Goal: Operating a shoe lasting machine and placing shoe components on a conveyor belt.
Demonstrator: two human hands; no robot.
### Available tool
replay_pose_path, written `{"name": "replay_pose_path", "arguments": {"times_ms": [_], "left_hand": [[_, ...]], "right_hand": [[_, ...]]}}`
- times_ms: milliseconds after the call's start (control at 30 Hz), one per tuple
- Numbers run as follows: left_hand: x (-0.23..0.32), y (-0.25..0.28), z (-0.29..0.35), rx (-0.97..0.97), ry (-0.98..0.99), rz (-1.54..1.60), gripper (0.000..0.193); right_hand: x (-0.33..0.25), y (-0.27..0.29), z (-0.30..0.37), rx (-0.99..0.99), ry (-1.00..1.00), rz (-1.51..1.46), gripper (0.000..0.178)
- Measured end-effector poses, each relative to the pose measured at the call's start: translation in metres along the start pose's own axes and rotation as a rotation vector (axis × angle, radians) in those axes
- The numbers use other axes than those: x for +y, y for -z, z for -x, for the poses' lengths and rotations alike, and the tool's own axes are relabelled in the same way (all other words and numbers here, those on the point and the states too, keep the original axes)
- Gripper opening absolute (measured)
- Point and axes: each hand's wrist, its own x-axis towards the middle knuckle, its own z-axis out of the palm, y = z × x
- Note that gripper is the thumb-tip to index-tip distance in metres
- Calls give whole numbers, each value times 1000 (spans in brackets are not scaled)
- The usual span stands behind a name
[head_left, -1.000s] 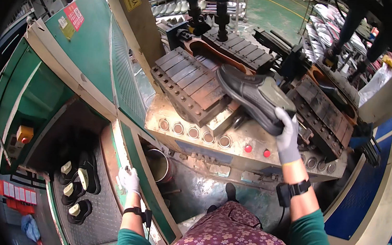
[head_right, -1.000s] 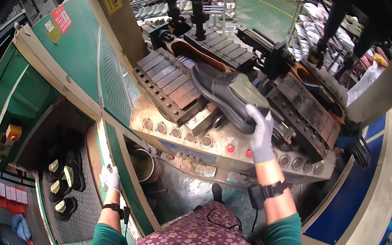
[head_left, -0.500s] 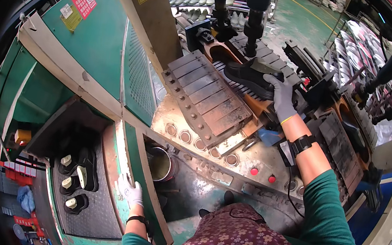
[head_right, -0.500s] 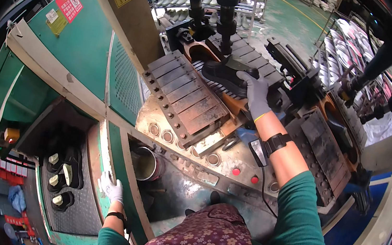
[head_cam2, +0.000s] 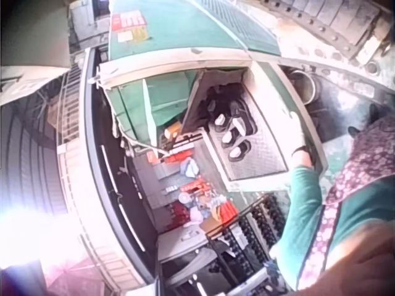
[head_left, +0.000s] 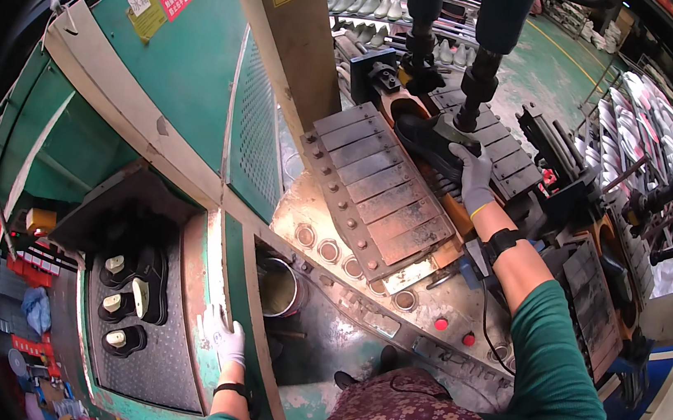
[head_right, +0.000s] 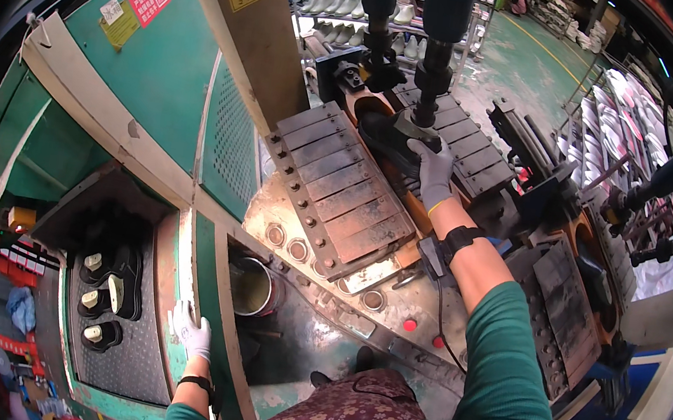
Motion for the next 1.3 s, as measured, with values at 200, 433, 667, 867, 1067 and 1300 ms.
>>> {"name": "replay_pose_path", "arguments": {"times_ms": [200,433,667,867,1067,1300], "left_hand": [[7,3,-1,-9,10,4,65],[4,-1,-2,27,-24,-47,71],[6,3,-1,17,14,-37,73],[13,1,-7,-16,-15,-38,73],[1,-1,3,6,-4,-40,73],[2,1,5,-10,-55,-48,76]], "right_hand": [[2,31,-7,-215,61,645,60],[4,43,-1,-346,-13,1344,64],[14,35,2,-285,-55,1222,66],[25,35,-20,-283,-23,1160,67],[21,25,-20,-284,-35,1215,71],[34,48,-25,-366,61,1358,78]]}}
